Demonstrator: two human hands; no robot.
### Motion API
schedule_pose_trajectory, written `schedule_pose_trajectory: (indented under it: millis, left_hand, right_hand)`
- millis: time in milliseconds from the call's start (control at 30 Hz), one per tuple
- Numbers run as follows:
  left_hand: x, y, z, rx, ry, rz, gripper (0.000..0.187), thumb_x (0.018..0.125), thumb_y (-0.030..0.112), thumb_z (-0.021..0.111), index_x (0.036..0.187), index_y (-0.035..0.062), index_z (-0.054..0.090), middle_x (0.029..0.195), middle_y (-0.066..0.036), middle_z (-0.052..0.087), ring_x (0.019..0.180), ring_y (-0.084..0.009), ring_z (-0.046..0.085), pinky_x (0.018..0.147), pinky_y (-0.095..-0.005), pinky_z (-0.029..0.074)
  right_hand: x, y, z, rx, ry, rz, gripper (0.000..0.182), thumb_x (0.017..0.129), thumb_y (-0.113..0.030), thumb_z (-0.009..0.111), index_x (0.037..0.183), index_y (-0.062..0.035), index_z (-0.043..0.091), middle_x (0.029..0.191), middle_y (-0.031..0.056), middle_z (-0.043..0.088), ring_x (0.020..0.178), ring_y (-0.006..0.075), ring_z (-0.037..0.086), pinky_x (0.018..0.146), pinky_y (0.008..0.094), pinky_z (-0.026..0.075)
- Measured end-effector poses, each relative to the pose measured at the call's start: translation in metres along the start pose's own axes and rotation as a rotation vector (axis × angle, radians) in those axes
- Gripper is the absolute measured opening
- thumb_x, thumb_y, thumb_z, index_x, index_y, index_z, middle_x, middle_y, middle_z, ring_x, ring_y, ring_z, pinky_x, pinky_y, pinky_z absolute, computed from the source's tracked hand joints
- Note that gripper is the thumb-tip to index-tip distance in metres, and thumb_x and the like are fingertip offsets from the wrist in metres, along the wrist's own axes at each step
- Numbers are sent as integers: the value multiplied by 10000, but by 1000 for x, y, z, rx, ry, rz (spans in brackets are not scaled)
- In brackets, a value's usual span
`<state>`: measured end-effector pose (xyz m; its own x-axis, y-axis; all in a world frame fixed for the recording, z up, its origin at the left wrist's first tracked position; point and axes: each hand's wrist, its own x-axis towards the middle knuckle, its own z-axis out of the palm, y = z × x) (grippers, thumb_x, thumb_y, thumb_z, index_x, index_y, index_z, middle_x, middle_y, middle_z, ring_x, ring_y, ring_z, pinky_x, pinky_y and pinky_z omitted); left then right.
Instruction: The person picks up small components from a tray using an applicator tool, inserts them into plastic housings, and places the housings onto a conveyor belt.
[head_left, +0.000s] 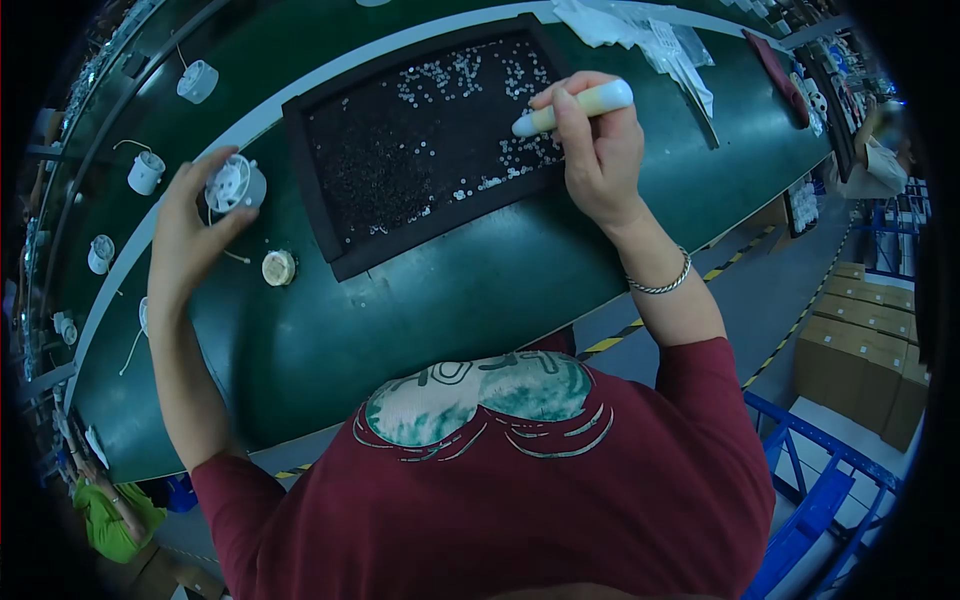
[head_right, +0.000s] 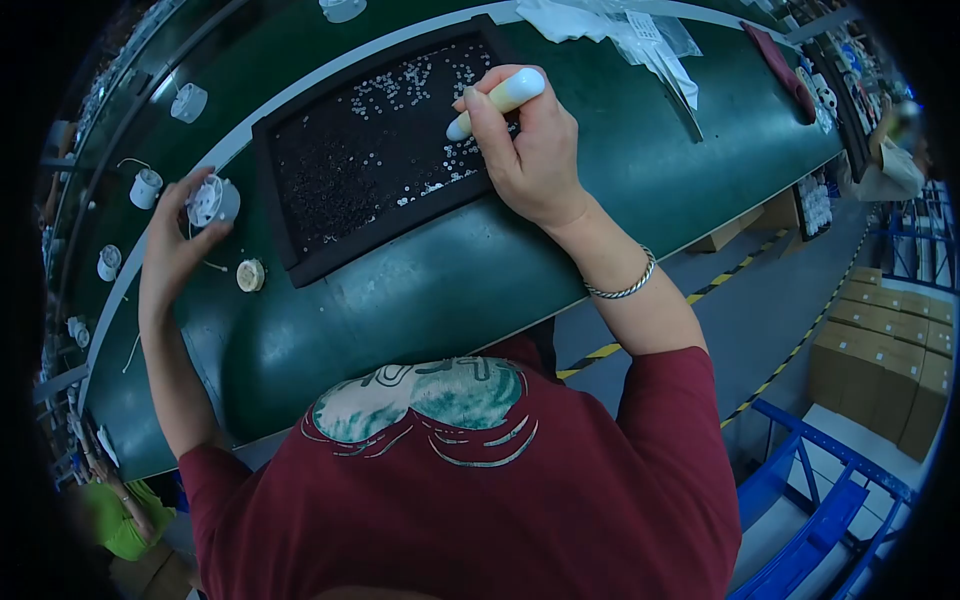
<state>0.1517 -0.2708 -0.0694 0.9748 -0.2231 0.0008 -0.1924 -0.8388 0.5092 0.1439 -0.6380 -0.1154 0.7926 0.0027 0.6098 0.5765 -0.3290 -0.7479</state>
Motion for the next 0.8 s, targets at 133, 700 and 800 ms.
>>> schedule_pose_trajectory:
  millis: [133, 700, 800]
  left_hand:
    - [-22, -12, 25, -224, 63, -98, 599, 656, 161, 748, 1216, 75, 552, 1044, -95, 535, 994, -225, 550, 866, -322, 430]
    - [-17, -15, 37, -299, 85, -69, 585, 675, 158, 754, 1216, 77, 548, 1074, -91, 525, 1041, -211, 542, 910, -321, 421]
    - [-14, -10, 41, -323, 85, -101, 585, 675, 159, 755, 1215, 76, 548, 1086, -91, 527, 1048, -212, 542, 915, -324, 418]
  right_hand:
    - [2, 1, -3, -24, 8, 27, 100, 910, -101, 559, 938, -13, 520, 776, 72, 649, 672, 119, 624, 595, 231, 491]
    - [0, 7, -8, -128, -84, -4, 138, 943, -130, 513, 976, 4, 508, 837, 77, 645, 713, 93, 583, 634, 209, 466]
    - [1, 10, -14, -124, -99, 7, 130, 939, -120, 518, 972, 5, 509, 834, 80, 642, 715, 93, 585, 633, 207, 466]
